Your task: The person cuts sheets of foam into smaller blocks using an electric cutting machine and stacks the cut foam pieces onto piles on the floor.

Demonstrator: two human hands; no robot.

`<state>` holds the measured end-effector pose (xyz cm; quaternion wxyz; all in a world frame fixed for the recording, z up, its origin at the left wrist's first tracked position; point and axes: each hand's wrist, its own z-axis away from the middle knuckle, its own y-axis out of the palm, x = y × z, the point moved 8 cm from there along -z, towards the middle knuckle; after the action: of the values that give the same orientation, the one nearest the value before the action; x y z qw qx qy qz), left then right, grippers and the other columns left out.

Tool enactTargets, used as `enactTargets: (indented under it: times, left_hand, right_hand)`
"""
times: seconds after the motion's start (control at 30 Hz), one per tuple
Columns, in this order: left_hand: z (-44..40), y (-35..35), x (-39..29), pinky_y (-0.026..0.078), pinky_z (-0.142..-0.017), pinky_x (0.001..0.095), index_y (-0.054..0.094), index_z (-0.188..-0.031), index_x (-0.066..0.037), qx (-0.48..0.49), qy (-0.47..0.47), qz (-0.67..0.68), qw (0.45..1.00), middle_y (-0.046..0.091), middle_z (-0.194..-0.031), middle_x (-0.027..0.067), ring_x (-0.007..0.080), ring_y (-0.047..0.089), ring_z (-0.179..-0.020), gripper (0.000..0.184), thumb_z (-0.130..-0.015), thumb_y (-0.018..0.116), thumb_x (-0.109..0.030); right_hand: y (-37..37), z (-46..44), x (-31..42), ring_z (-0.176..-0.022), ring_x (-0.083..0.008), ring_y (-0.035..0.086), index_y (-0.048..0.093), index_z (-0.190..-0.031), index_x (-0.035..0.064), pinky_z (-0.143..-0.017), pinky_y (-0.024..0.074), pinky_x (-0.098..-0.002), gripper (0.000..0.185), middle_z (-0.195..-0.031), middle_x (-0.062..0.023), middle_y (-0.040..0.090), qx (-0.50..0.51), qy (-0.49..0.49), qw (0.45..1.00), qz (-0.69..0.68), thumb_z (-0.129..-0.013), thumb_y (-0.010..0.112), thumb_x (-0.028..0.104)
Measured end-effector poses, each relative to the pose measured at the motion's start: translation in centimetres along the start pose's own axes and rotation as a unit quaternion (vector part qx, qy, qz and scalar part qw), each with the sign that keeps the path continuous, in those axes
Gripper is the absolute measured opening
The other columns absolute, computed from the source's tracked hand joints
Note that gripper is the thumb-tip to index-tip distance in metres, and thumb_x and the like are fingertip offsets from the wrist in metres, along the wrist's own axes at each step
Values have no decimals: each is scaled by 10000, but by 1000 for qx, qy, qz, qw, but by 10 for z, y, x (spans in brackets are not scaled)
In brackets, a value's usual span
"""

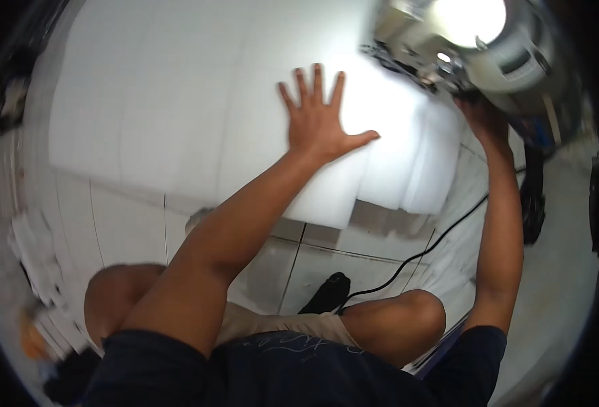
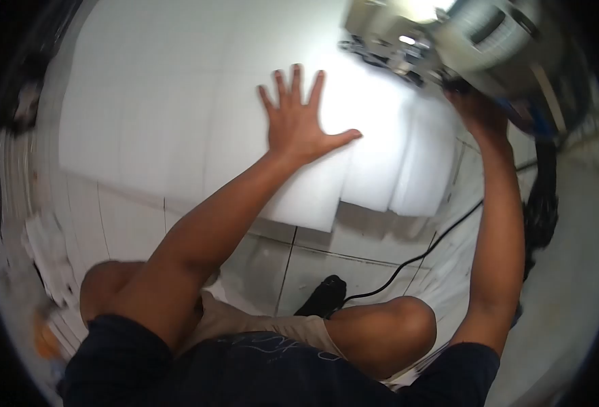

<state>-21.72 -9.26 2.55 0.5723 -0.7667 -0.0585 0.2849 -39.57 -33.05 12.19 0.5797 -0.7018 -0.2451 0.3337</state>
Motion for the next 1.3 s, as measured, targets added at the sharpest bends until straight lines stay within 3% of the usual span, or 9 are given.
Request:
enactTargets:
  times: [0.1,0.13,0.17,0.3,0.43,0.6,0.67,1.2,1.3]
  left_hand:
    - [-1,4,-3,20,-1070,696,230,-1494,-96,-8,6,-39,999,161,-1513,299,525,60,-1397,1190,-635,535,-862]
    - [-1,5,-4,20,-1069,697,230,-1493,-95,1,6,-46,999,159,-1510,304,525,56,-1397,1188,-637,538,-859]
    - [-2,5,-5,21,-1068,698,230,-1492,-94,10,6,-59,998,157,-1507,309,524,53,-1398,1187,-638,541,-857]
    - [3,6,-7,16,-1089,671,220,-1494,-94,12,6,-89,996,149,-1519,287,508,54,-1405,1191,-639,540,-859]
    - [8,-8,-22,2,-1085,675,213,-1494,-76,36,4,-72,997,152,-1518,290,519,43,-1401,1181,-661,520,-854]
    - [6,-2,-20,25,-1093,662,231,-1483,-72,37,11,-57,998,150,-1514,291,519,69,-1396,1135,-685,552,-812]
    - [3,-1,-14,28,-1094,661,230,-1482,-71,49,13,-62,997,153,-1511,291,516,71,-1397,1131,-688,555,-808]
    - [4,13,-7,27,-1110,641,195,-1492,-81,91,-21,-81,992,142,-1513,280,496,40,-1409,1141,-691,547,-812]
    - [3,12,-9,78,-1105,646,250,-1479,-91,59,-17,-84,995,185,-1513,260,491,114,-1400,1095,-696,583,-781]
  right_hand:
    - [-58,58,24,-1220,-422,440,474,-1273,-59,-1011,378,-417,702,-1269,-286,501,-144,92,985,-30,-826,682,441]
    - [-71,84,27,-1216,-410,433,465,-1278,-64,-1031,360,-429,730,-1281,-262,489,-245,85,958,-119,-788,731,407]
    - [-56,117,18,-1223,-380,448,426,-1326,-46,-1045,357,-434,759,-1303,-257,469,-246,135,944,-173,-791,739,392]
    - [49,209,14,-1295,-327,405,357,-1393,-50,-1072,317,-406,830,-1406,-251,398,-58,321,773,-544,-836,657,488]
    - [61,225,31,-1323,-338,376,348,-1432,-4,-1109,242,-419,952,-1451,-242,366,160,293,691,-641,-766,600,626]
    - [124,204,35,-1283,-289,402,394,-1414,86,-1079,274,-417,867,-1382,-168,442,232,320,632,-667,-763,624,610]
    - [133,200,50,-1258,-278,425,401,-1415,117,-1038,329,-396,883,-1367,-163,456,271,339,548,-715,-734,641,624]
    - [152,210,79,-1258,-281,452,394,-1417,93,-1010,396,-402,1004,-1370,-172,464,302,296,441,-792,-670,685,697]
    - [155,209,81,-1215,-274,489,419,-1396,85,-980,423,-404,969,-1342,-166,489,287,304,432,-799,-673,695,669]
